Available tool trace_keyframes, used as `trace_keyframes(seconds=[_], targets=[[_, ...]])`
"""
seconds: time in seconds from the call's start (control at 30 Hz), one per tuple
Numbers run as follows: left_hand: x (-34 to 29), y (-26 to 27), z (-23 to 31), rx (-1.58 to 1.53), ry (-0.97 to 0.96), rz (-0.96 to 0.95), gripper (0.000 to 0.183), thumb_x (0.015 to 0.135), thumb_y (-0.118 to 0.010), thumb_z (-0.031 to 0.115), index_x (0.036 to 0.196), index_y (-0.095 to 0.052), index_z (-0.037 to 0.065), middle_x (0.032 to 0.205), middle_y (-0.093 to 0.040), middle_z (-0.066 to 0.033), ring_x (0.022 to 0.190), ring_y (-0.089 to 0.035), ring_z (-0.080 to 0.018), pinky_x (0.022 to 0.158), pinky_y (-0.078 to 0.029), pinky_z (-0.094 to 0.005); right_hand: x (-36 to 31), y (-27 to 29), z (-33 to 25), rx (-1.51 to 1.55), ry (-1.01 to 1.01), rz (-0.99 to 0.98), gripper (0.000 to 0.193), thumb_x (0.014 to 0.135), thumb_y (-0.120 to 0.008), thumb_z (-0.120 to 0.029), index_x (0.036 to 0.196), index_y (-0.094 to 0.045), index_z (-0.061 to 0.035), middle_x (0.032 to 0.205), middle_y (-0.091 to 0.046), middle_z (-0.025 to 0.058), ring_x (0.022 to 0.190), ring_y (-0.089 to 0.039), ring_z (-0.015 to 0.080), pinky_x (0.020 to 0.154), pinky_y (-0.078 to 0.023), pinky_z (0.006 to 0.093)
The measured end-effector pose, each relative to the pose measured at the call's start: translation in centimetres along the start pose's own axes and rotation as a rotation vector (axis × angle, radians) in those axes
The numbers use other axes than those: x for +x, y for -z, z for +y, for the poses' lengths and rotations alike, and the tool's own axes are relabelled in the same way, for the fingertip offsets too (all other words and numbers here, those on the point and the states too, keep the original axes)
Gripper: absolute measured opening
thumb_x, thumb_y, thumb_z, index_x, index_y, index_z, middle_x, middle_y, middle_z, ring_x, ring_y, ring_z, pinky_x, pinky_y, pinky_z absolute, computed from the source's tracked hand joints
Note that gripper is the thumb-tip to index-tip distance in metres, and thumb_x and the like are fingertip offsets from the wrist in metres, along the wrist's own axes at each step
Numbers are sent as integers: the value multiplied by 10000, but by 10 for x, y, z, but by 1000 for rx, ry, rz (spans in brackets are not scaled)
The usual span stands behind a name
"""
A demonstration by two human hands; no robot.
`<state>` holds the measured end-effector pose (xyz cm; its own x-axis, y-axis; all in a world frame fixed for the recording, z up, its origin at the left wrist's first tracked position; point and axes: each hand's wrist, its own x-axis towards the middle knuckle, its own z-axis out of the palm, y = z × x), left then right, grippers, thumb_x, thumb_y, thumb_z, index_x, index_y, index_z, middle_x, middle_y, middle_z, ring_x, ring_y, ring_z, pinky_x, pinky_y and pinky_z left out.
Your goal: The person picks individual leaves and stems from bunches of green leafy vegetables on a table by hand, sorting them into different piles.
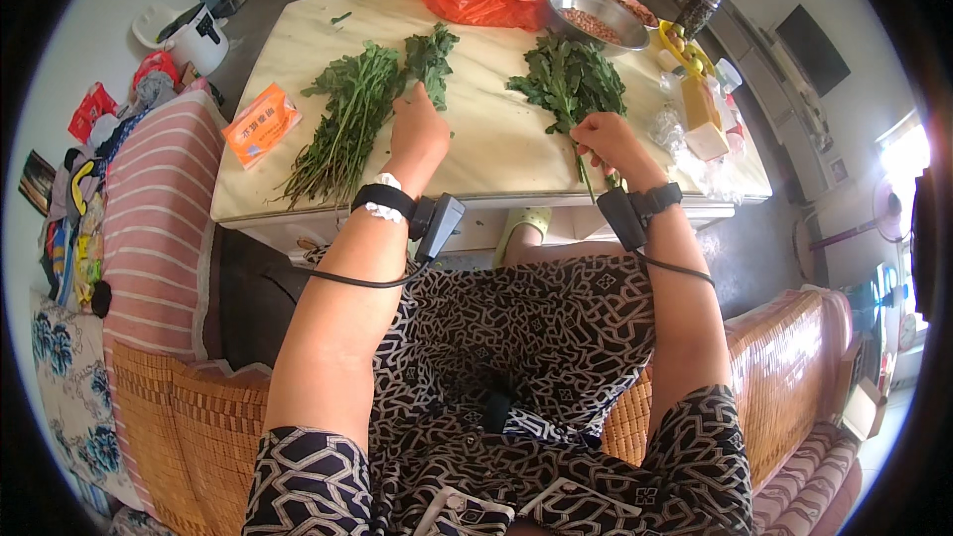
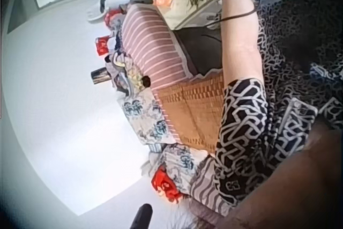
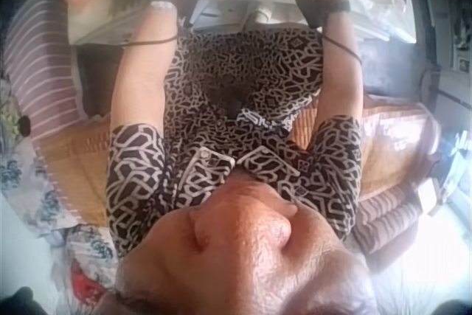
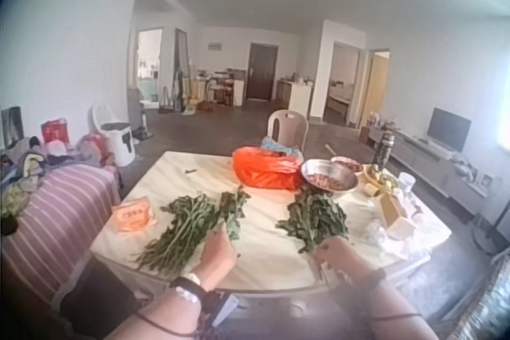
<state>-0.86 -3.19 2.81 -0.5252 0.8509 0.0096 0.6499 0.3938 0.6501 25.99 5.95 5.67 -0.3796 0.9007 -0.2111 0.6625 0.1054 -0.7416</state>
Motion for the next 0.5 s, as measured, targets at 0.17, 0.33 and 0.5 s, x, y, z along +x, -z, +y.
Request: trace_keyframes(seconds=[0.17, 0.33, 0.5], targets=[[4, -3, -3, 8, 47, -18, 598, 820, -538, 46, 1381, -333, 37, 1338, -351, -285, 1116, -530, -433, 907, -479, -449, 1, 2, 3, -79, -32, 10, 195, 824, -618, -200, 817, -619, -5, 628, -599, 35, 472, -539, 132, 368, -394, 287], [10, -6, -16, 28, 75, -24, 613, 836, -490, 90, 1413, -293, 25, 1243, -471, -287, 905, -636, -376, 683, -552, -395, 4, -2, 1, -204, -57, -1, 207, 786, -648, -200, 763, -609, 2, 601, -591, 45, 455, -543, 147, 377, -401, 300], [-7, 14, 4, -175, 158, -161, 384, 805, -518, 70, 1163, -460, -54, 1081, -589, -279, 1018, -593, -420, 868, -490, -458, 10, -3, 10, -351, -63, 16, 233, 751, -674, -217, 703, -587, -7, 563, -578, 37, 433, -532, 138, 357, -375, 297]])
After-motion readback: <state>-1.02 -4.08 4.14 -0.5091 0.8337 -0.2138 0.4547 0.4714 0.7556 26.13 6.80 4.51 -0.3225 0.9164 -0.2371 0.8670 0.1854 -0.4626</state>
